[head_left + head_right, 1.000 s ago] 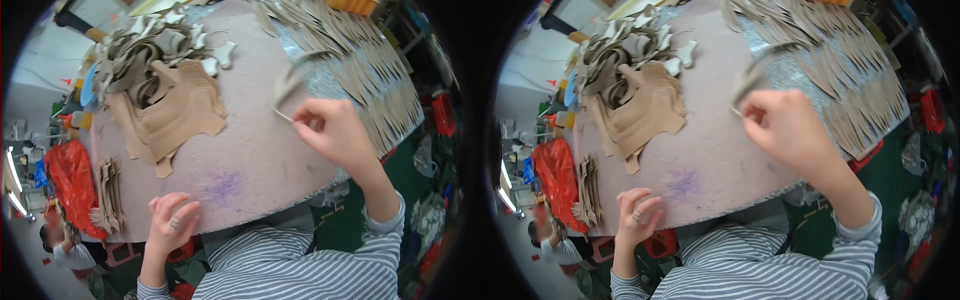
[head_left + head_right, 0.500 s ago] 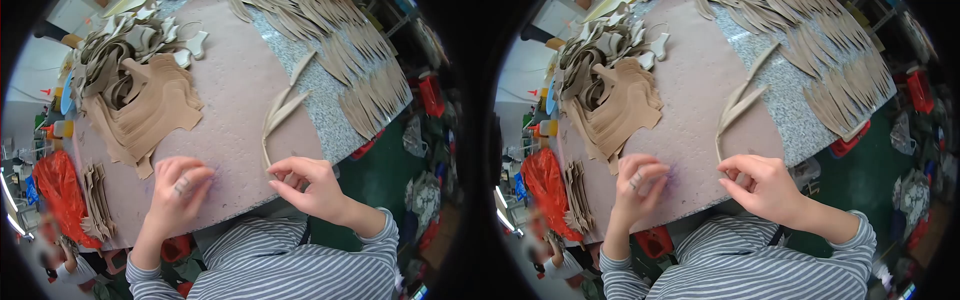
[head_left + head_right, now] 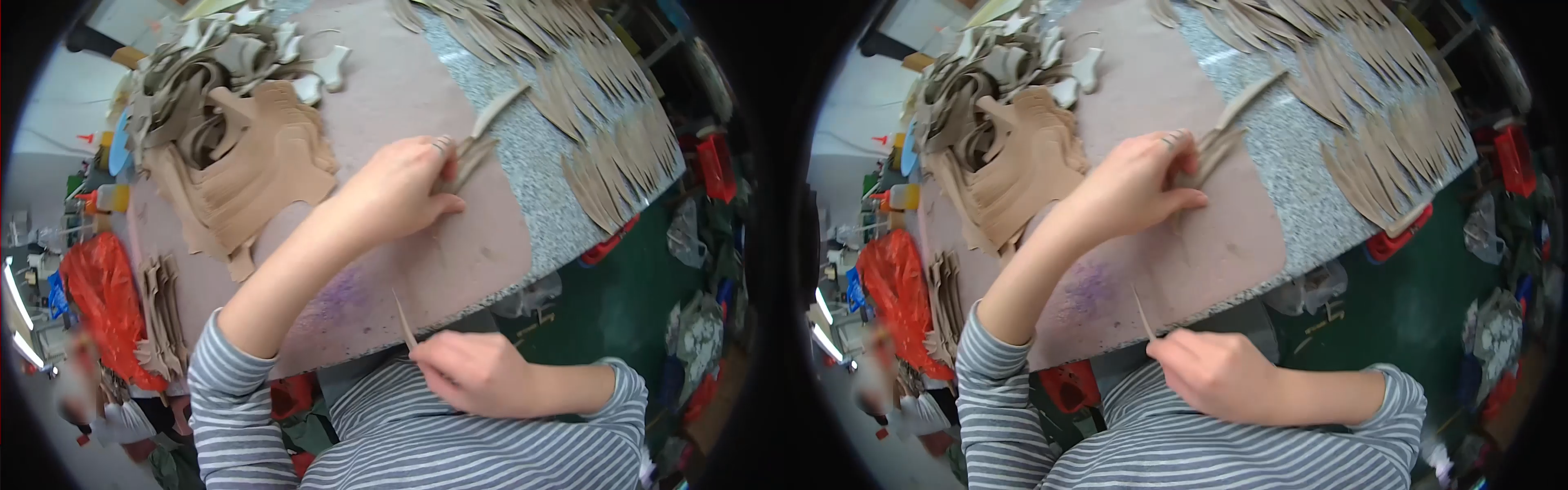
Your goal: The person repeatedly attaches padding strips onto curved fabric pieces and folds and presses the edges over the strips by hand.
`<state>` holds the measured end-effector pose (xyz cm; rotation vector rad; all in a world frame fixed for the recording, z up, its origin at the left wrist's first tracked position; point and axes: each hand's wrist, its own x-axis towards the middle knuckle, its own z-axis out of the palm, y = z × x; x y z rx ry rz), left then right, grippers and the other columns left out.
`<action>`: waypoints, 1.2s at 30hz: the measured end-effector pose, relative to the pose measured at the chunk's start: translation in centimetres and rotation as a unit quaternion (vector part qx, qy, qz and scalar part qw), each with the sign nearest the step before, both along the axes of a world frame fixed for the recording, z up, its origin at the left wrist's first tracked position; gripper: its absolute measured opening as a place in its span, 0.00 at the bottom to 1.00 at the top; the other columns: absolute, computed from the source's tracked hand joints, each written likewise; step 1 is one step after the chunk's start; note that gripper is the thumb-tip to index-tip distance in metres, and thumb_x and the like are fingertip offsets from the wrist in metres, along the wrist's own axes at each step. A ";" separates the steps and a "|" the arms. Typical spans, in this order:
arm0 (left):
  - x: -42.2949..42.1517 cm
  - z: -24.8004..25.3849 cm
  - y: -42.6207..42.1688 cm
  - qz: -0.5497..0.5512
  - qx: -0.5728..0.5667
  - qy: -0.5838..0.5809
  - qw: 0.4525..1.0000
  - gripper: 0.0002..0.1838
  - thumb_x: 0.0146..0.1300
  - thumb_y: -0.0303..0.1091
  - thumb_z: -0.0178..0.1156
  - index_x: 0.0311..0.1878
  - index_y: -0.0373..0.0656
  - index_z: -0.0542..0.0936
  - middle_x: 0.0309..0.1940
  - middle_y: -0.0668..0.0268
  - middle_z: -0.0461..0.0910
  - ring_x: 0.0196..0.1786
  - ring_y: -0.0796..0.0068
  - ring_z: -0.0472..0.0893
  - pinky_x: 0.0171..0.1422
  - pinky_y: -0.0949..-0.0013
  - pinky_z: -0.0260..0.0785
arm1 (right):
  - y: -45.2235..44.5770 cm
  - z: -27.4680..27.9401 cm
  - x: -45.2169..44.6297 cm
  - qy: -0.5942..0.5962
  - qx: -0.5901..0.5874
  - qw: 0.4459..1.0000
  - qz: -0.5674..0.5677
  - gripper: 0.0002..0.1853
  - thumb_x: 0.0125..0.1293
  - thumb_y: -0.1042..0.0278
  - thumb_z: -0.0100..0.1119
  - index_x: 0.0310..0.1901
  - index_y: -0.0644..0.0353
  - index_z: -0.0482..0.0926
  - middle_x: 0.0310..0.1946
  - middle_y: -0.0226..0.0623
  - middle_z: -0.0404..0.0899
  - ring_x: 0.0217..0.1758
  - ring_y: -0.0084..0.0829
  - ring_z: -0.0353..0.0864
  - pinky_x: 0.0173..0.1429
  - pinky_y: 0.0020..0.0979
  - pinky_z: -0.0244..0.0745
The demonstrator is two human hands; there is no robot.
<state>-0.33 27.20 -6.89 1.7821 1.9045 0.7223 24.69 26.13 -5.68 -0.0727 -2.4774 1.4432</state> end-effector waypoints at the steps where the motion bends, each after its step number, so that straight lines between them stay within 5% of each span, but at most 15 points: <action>1: 0.0 -0.8 -0.3 -0.005 0.048 0.003 0.999 0.18 0.59 0.37 0.76 0.44 0.38 0.79 0.39 0.58 0.80 0.35 0.61 0.80 0.43 0.60 0.74 | -0.6 0.3 0.0 -0.008 -0.003 0.999 0.046 0.15 0.59 0.78 0.68 0.49 0.64 0.82 0.36 0.39 0.83 0.34 0.38 0.86 0.37 0.36 0.84; 5: -0.1 2.6 -2.3 0.142 0.041 -0.051 0.988 0.21 0.65 0.43 0.73 0.48 0.38 0.78 0.46 0.50 0.78 0.45 0.46 0.84 0.54 0.54 0.77 | 0.2 0.4 -4.3 0.039 -0.008 0.979 0.198 0.15 0.59 0.76 0.65 0.49 0.62 0.82 0.35 0.38 0.80 0.40 0.40 0.83 0.46 0.40 0.79; 8: -3.1 4.7 -4.8 0.177 0.106 0.011 0.978 0.15 0.69 0.40 0.71 0.47 0.38 0.82 0.39 0.63 0.76 0.32 0.72 0.73 0.39 0.65 0.71 | 1.0 -1.3 -8.1 0.049 -0.006 0.982 0.185 0.06 0.60 0.76 0.65 0.40 0.60 0.83 0.34 0.38 0.77 0.41 0.42 0.79 0.48 0.40 0.73; 12: -10.6 6.7 -7.8 0.196 0.173 0.188 0.947 0.08 0.67 0.32 0.70 0.43 0.38 0.86 0.36 0.63 0.80 0.33 0.72 0.76 0.40 0.66 0.72 | 1.2 -3.3 -8.6 0.062 0.064 0.989 0.122 0.06 0.61 0.76 0.65 0.40 0.61 0.85 0.34 0.37 0.77 0.40 0.40 0.78 0.47 0.38 0.71; 16: -24.3 7.9 -6.3 0.292 0.269 0.420 0.816 0.12 0.65 0.39 0.68 0.45 0.42 0.89 0.35 0.59 0.84 0.38 0.60 0.84 0.46 0.61 0.77 | 0.7 -3.5 -8.3 0.060 0.098 0.991 0.072 0.09 0.61 0.74 0.73 0.44 0.60 0.88 0.34 0.33 0.79 0.40 0.36 0.77 0.47 0.35 0.70; 19: -26.7 9.9 -5.1 0.425 -0.026 0.182 0.886 0.13 0.68 0.39 0.68 0.49 0.40 0.89 0.43 0.64 0.88 0.46 0.75 0.84 0.56 0.72 0.74 | 0.8 -3.5 -8.1 0.047 0.141 0.986 0.079 0.11 0.60 0.72 0.74 0.44 0.58 0.88 0.38 0.32 0.80 0.45 0.35 0.78 0.51 0.36 0.67; 22: -27.7 11.4 -6.8 0.440 0.055 0.006 0.896 0.16 0.70 0.41 0.68 0.52 0.39 0.88 0.45 0.65 0.89 0.50 0.78 0.83 0.58 0.72 0.73 | 0.7 -3.1 -7.9 0.090 0.130 0.987 0.030 0.11 0.61 0.68 0.72 0.44 0.58 0.85 0.47 0.34 0.79 0.53 0.36 0.77 0.56 0.38 0.64; 27: -27.6 10.8 -8.1 0.360 0.034 0.127 0.924 0.21 0.71 0.44 0.68 0.59 0.39 0.85 0.48 0.64 0.89 0.52 0.75 0.84 0.61 0.70 0.75 | -0.1 -2.0 -9.2 0.131 0.140 0.981 0.033 0.13 0.61 0.64 0.74 0.46 0.56 0.85 0.52 0.33 0.78 0.57 0.35 0.77 0.59 0.39 0.63; 30: -26.8 10.6 -6.6 0.405 0.033 0.144 0.902 0.22 0.65 0.44 0.72 0.58 0.42 0.88 0.43 0.61 0.91 0.45 0.73 0.88 0.56 0.68 0.77 | -1.2 -0.7 -10.2 0.161 0.140 0.974 0.073 0.14 0.60 0.64 0.76 0.47 0.54 0.87 0.51 0.32 0.79 0.56 0.35 0.77 0.59 0.38 0.65; 33: -28.5 11.8 -8.4 0.375 0.168 -0.018 0.911 0.16 0.67 0.41 0.71 0.54 0.44 0.90 0.39 0.64 0.91 0.39 0.77 0.86 0.48 0.71 0.76 | -1.2 -0.6 -9.3 0.161 0.115 0.976 0.092 0.14 0.61 0.65 0.76 0.48 0.54 0.88 0.51 0.34 0.81 0.54 0.36 0.79 0.57 0.37 0.68; 36: -27.1 13.3 -11.3 0.350 0.255 0.252 0.865 0.11 0.71 0.35 0.68 0.53 0.43 0.88 0.36 0.66 0.89 0.32 0.83 0.81 0.39 0.73 0.73 | -0.4 -0.6 -8.1 0.044 -0.043 0.986 0.154 0.14 0.71 0.60 0.69 0.53 0.58 0.85 0.49 0.38 0.82 0.50 0.37 0.82 0.54 0.37 0.74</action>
